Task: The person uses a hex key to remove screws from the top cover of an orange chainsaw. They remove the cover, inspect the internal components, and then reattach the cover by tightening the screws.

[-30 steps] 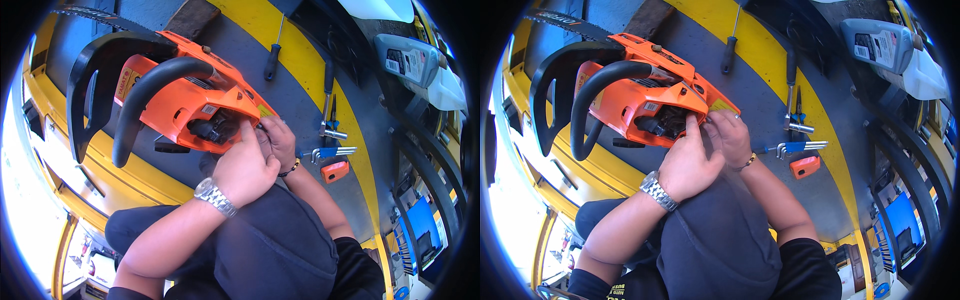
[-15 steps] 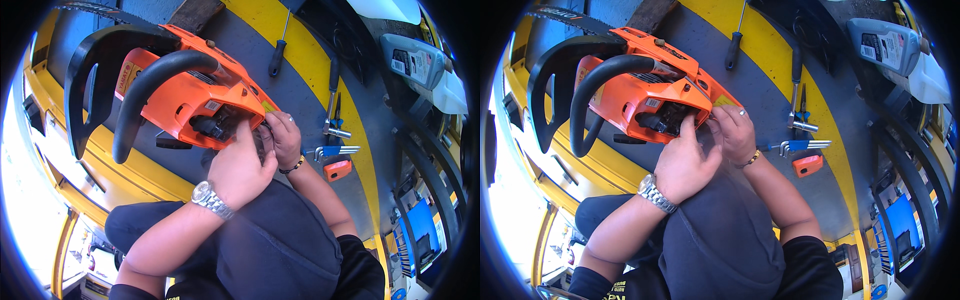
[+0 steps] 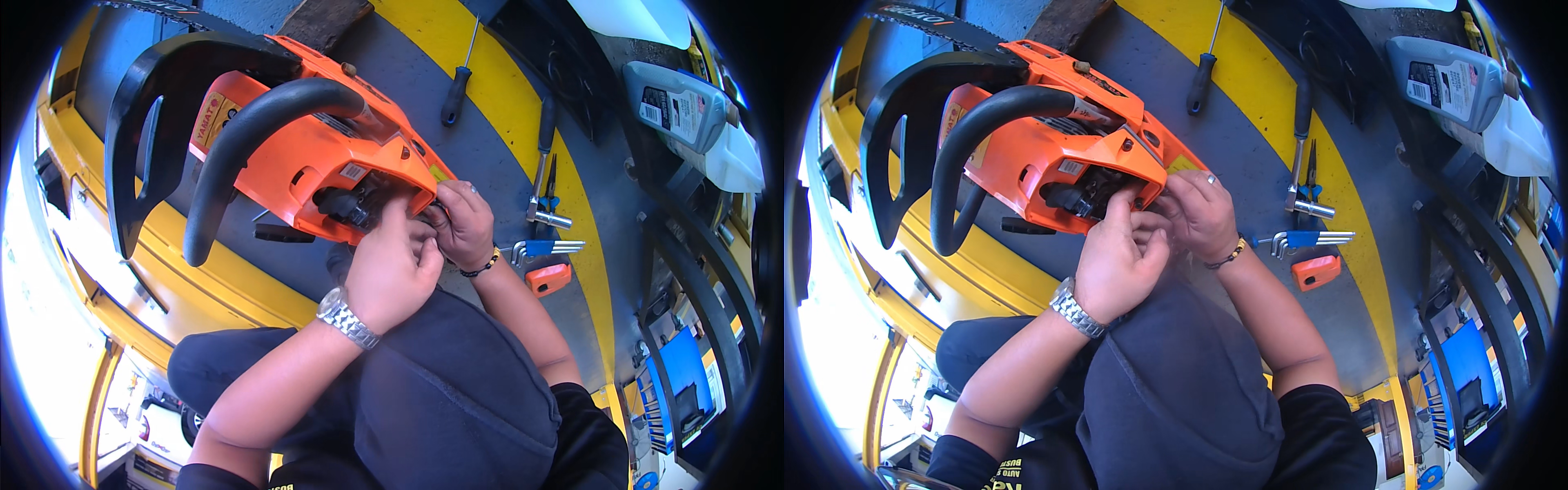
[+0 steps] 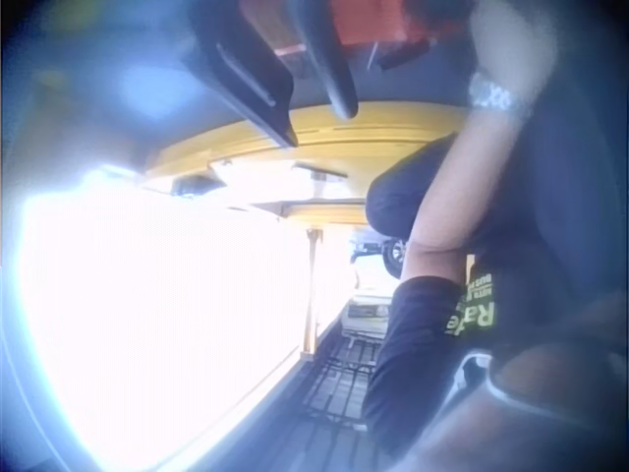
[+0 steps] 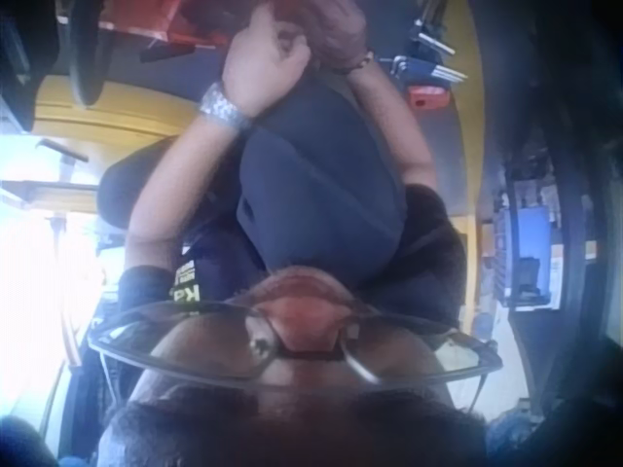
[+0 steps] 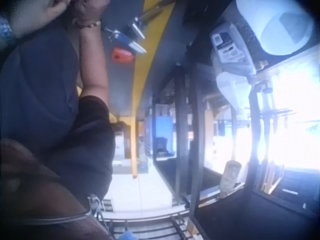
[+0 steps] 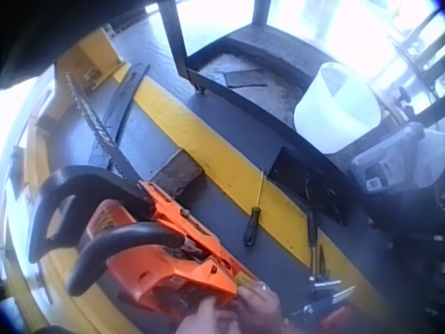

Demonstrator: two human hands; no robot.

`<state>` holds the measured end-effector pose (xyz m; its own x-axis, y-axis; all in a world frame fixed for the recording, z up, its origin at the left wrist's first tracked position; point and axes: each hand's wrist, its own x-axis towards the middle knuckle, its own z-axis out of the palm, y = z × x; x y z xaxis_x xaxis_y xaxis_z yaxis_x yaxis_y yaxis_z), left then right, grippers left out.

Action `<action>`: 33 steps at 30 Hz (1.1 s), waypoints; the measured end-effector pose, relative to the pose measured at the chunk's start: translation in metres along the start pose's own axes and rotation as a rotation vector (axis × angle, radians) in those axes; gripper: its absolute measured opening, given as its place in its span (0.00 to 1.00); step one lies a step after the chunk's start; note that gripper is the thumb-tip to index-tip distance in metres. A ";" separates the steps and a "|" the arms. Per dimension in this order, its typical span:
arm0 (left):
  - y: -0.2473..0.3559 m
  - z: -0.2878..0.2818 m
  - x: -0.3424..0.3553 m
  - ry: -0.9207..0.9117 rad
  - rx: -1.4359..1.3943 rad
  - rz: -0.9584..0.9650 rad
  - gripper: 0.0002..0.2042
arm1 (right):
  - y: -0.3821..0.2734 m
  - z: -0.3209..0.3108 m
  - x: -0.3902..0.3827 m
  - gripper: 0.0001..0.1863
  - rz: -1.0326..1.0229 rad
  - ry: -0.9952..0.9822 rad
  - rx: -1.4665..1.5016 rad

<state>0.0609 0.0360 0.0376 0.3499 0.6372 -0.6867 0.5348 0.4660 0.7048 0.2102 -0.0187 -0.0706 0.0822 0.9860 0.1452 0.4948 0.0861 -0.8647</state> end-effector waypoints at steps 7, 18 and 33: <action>0.014 0.000 0.000 0.025 0.008 -0.072 0.28 | 0.008 -0.019 0.017 0.18 -0.112 -0.113 -0.067; 0.013 0.000 0.000 0.068 -0.018 -0.044 0.24 | -0.005 -0.031 0.024 0.18 -0.132 -0.274 -0.191; 0.028 -0.008 0.003 -0.025 0.272 -0.099 0.27 | -0.014 -0.014 0.014 0.16 -0.041 -0.159 -0.165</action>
<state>0.0710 0.0563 0.0569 0.3028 0.5793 -0.7567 0.7527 0.3417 0.5628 0.2171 -0.0082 -0.0498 -0.0719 0.9934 0.0892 0.6304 0.1145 -0.7677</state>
